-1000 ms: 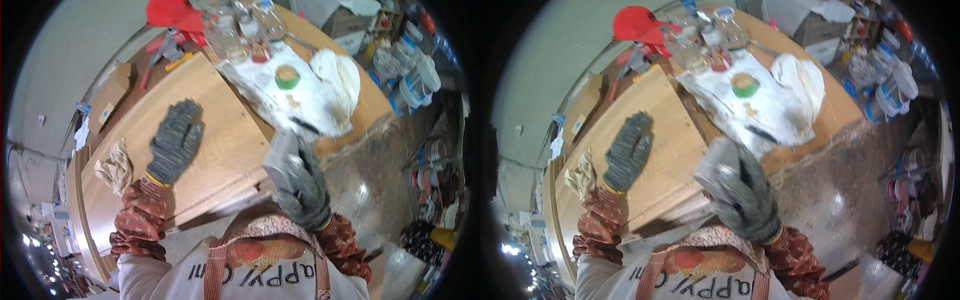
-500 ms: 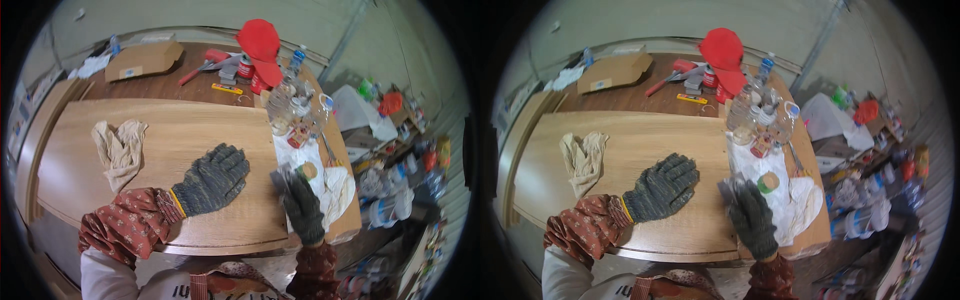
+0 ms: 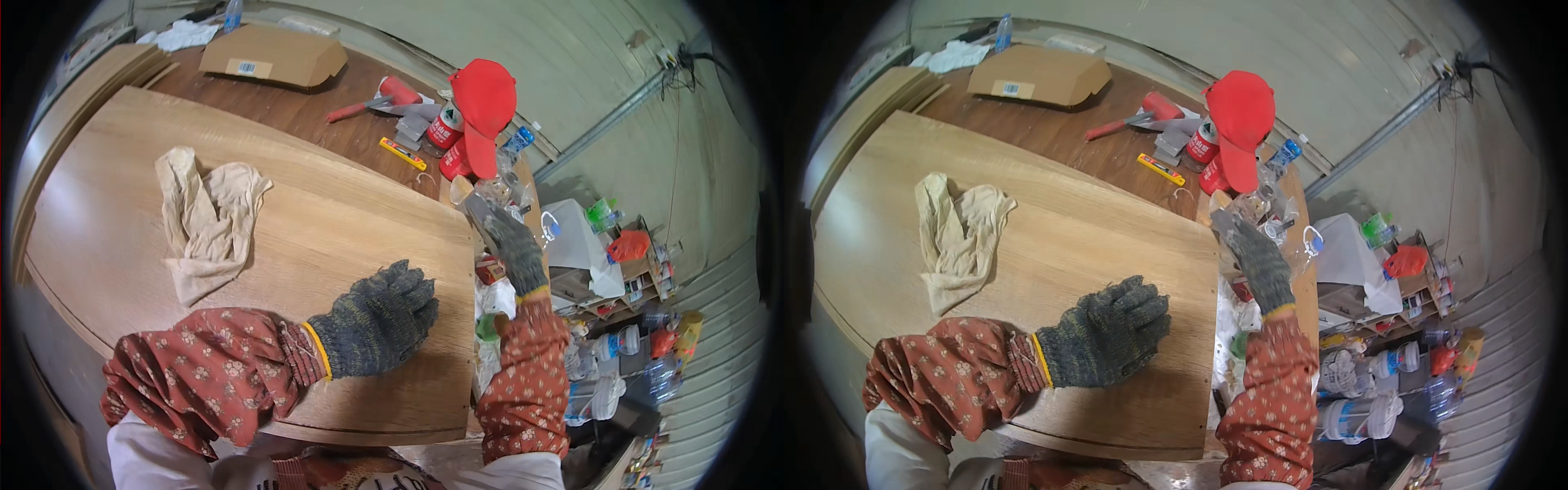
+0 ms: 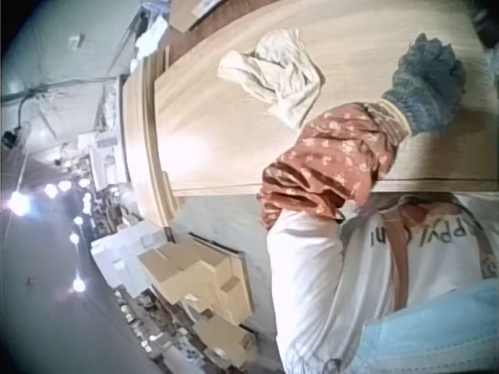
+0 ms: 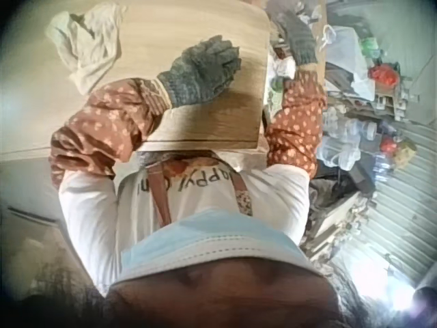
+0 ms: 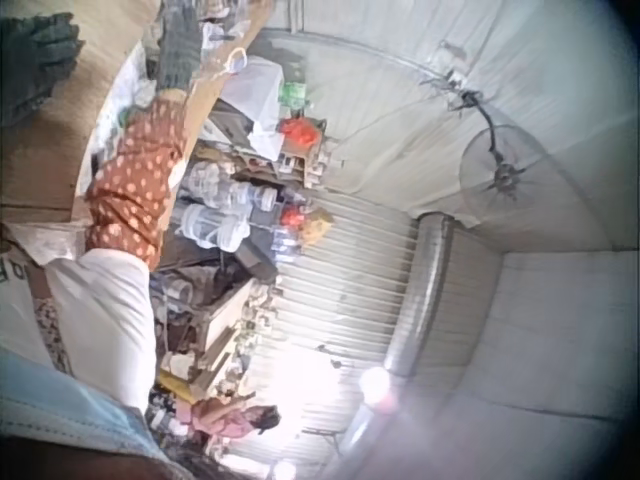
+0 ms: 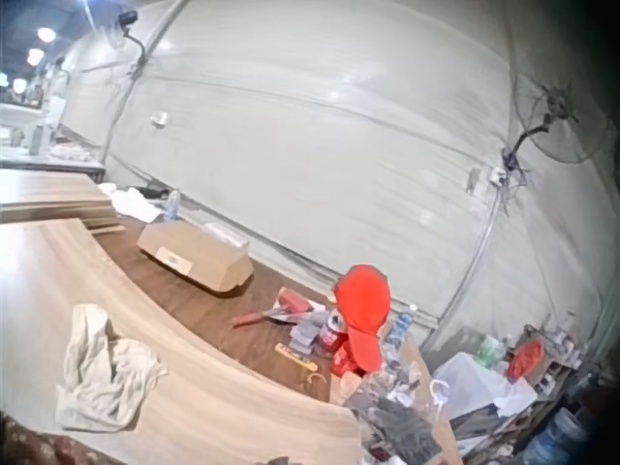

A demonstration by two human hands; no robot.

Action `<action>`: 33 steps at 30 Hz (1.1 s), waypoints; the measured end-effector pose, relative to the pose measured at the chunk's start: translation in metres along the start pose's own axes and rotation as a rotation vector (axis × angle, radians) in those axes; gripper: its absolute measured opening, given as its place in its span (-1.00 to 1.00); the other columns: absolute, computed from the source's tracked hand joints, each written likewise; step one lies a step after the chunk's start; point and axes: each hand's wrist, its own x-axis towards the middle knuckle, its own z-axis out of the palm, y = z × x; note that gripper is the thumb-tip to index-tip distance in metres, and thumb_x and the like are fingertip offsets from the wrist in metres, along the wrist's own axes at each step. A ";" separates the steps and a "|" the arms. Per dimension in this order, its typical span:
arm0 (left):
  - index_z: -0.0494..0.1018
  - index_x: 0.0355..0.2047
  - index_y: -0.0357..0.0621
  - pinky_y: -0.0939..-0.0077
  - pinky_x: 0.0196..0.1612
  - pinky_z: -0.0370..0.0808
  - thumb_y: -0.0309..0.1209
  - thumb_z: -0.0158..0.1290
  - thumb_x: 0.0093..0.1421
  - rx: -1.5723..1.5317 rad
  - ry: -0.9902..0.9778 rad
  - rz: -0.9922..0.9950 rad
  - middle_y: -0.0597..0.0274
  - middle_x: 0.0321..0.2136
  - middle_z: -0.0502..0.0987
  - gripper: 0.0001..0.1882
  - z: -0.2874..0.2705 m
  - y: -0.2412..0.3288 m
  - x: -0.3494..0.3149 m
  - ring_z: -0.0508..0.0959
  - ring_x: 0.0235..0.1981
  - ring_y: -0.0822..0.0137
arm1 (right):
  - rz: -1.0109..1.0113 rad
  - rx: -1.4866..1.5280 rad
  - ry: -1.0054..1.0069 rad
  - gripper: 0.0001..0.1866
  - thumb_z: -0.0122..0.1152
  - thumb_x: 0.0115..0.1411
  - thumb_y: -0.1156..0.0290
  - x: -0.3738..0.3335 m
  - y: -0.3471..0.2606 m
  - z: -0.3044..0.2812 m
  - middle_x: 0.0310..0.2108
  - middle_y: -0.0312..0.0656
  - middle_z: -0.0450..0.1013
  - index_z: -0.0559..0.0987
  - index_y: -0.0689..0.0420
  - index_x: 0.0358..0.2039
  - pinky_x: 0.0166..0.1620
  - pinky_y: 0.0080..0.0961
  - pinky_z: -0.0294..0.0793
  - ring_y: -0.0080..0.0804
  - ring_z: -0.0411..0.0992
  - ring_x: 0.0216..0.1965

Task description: The person sands and wipes wooden panels using a sanding block and a cloth, then stacks them on the table.

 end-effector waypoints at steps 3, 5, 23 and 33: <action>0.43 -0.17 -0.17 0.06 0.14 0.20 -0.25 -0.03 -0.04 0.015 -0.099 -0.017 -0.01 -0.09 0.36 -0.58 0.003 0.002 0.002 0.33 0.00 0.00 | -0.304 -0.319 -0.028 -0.53 -0.04 0.07 0.55 -0.011 0.012 -0.013 0.10 -0.07 0.27 0.38 0.10 0.06 0.13 -0.38 0.24 -0.20 0.28 0.08; 0.43 -0.16 -0.16 0.07 0.15 0.18 -0.25 -0.03 -0.02 0.024 -0.120 0.006 -0.02 -0.07 0.35 -0.59 0.000 0.000 0.005 0.32 0.02 0.01 | -0.380 -0.440 0.113 -0.51 -0.05 0.07 0.56 -0.004 0.021 -0.009 0.10 -0.09 0.27 0.37 0.07 0.08 0.14 -0.39 0.24 -0.21 0.27 0.10; 0.44 -0.17 -0.12 0.15 0.10 0.29 -0.32 0.02 0.07 -0.007 0.025 0.032 0.04 -0.10 0.44 -0.70 0.001 -0.009 0.007 0.40 -0.01 0.09 | -0.148 -0.106 0.156 -0.61 -0.02 0.18 0.49 -0.128 -0.077 0.003 0.02 -0.12 0.35 0.39 0.11 0.05 0.11 -0.35 0.28 -0.18 0.30 0.06; 0.32 0.02 -0.22 0.10 0.23 0.09 -0.35 0.11 0.06 0.460 -0.201 -0.301 -0.01 0.03 0.35 -0.50 -0.133 -0.070 -0.045 0.19 0.19 0.03 | 0.624 0.956 0.739 -0.55 0.06 0.16 0.51 -0.318 -0.119 0.060 0.07 -0.09 0.30 0.32 0.25 0.08 0.15 -0.44 0.21 -0.35 0.25 0.10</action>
